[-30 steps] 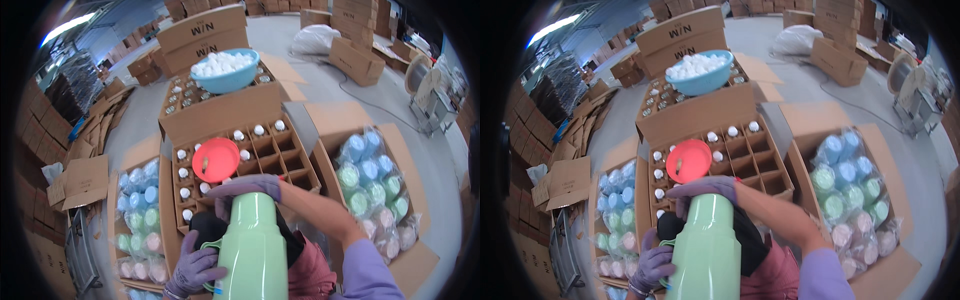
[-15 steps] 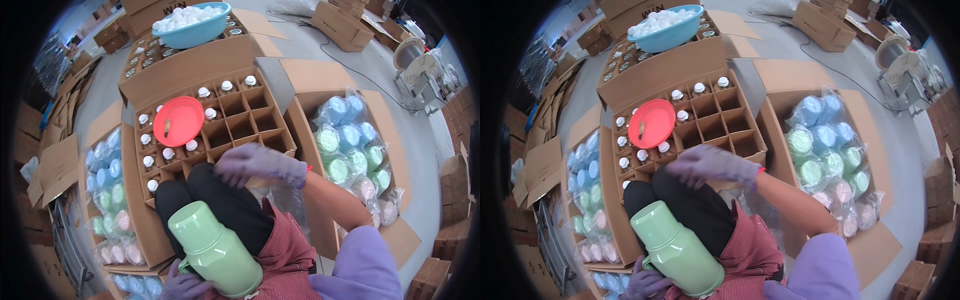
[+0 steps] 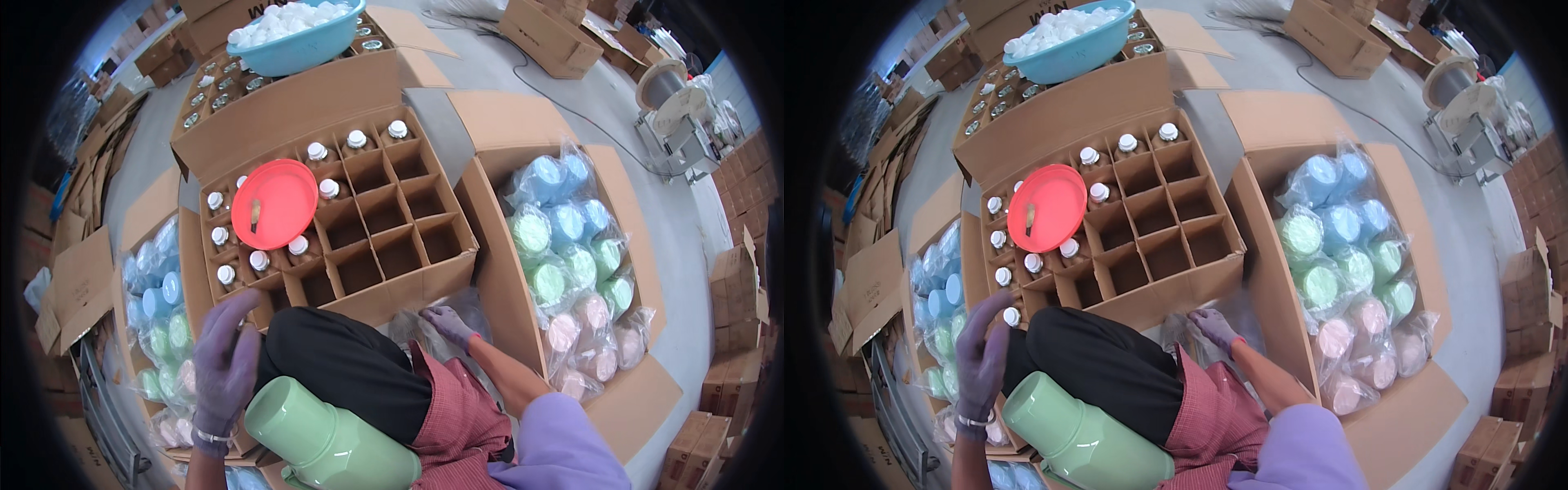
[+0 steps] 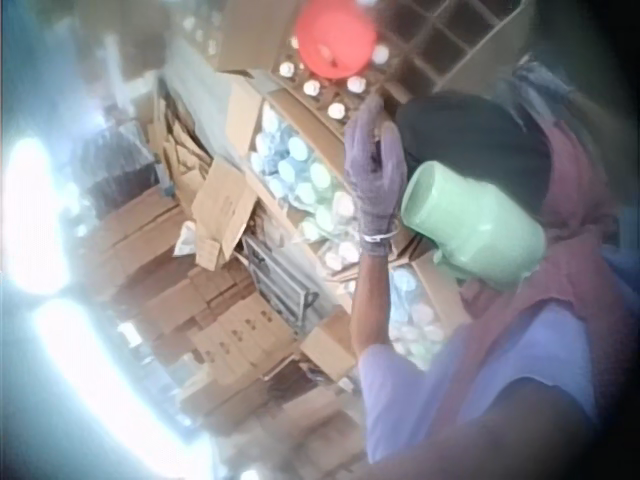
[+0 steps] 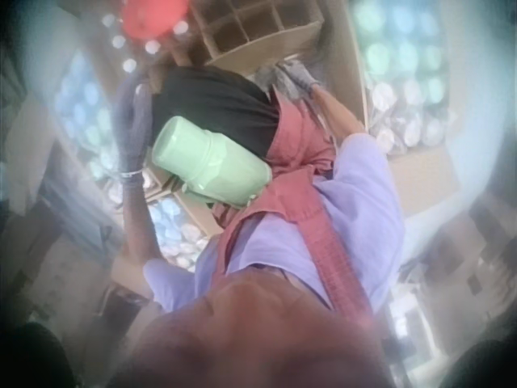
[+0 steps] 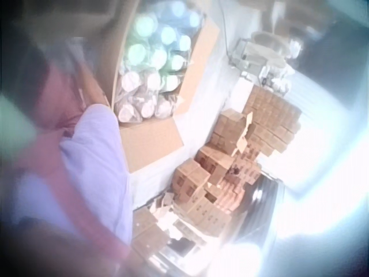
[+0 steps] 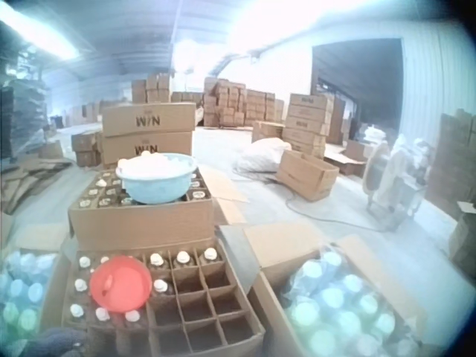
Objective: The person assembles thermos flasks by inserting inner components and lids, then places them into plastic bags. The person handles green and blue flasks, lids, and plastic bags, working in a warehouse setting.
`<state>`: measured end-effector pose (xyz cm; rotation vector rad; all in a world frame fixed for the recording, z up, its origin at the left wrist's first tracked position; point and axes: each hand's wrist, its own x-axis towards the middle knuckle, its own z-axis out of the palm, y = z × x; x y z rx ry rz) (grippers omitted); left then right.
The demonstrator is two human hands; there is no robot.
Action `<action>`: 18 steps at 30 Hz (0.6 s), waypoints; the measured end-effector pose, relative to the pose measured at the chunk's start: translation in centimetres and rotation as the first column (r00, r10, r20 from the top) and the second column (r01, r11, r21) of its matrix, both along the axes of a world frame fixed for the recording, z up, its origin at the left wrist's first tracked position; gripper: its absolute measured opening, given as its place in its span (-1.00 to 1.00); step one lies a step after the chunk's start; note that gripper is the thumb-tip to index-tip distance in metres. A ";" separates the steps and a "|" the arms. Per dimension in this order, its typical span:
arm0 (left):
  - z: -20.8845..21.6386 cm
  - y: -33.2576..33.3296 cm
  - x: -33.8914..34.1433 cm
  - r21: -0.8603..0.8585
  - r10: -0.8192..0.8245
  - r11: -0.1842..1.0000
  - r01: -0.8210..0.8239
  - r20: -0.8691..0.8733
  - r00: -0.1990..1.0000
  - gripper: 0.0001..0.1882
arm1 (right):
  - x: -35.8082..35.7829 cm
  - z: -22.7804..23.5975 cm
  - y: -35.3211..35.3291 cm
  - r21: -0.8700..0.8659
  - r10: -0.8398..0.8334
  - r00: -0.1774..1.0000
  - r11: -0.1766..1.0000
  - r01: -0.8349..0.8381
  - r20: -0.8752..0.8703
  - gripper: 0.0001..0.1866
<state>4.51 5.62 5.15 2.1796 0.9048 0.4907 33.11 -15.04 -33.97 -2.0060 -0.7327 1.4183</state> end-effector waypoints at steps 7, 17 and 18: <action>-3.1 2.3 10.5 -0.527 -0.289 0.821 0.219 -0.053 0.956 -0.49 | -4.7 29.2 2.5 0.715 0.054 0.959 0.678 0.169 -0.278 -0.71; -2.1 2.7 8.6 -0.480 0.155 0.874 0.076 0.425 0.892 -0.78 | -7.6 32.7 6.7 0.414 0.187 0.380 0.579 0.703 -0.906 -0.54; -2.7 1.8 7.6 -0.328 0.053 0.940 0.089 0.402 0.914 -0.79 | -8.0 33.7 7.6 0.550 0.211 0.529 0.535 0.641 -0.822 -0.55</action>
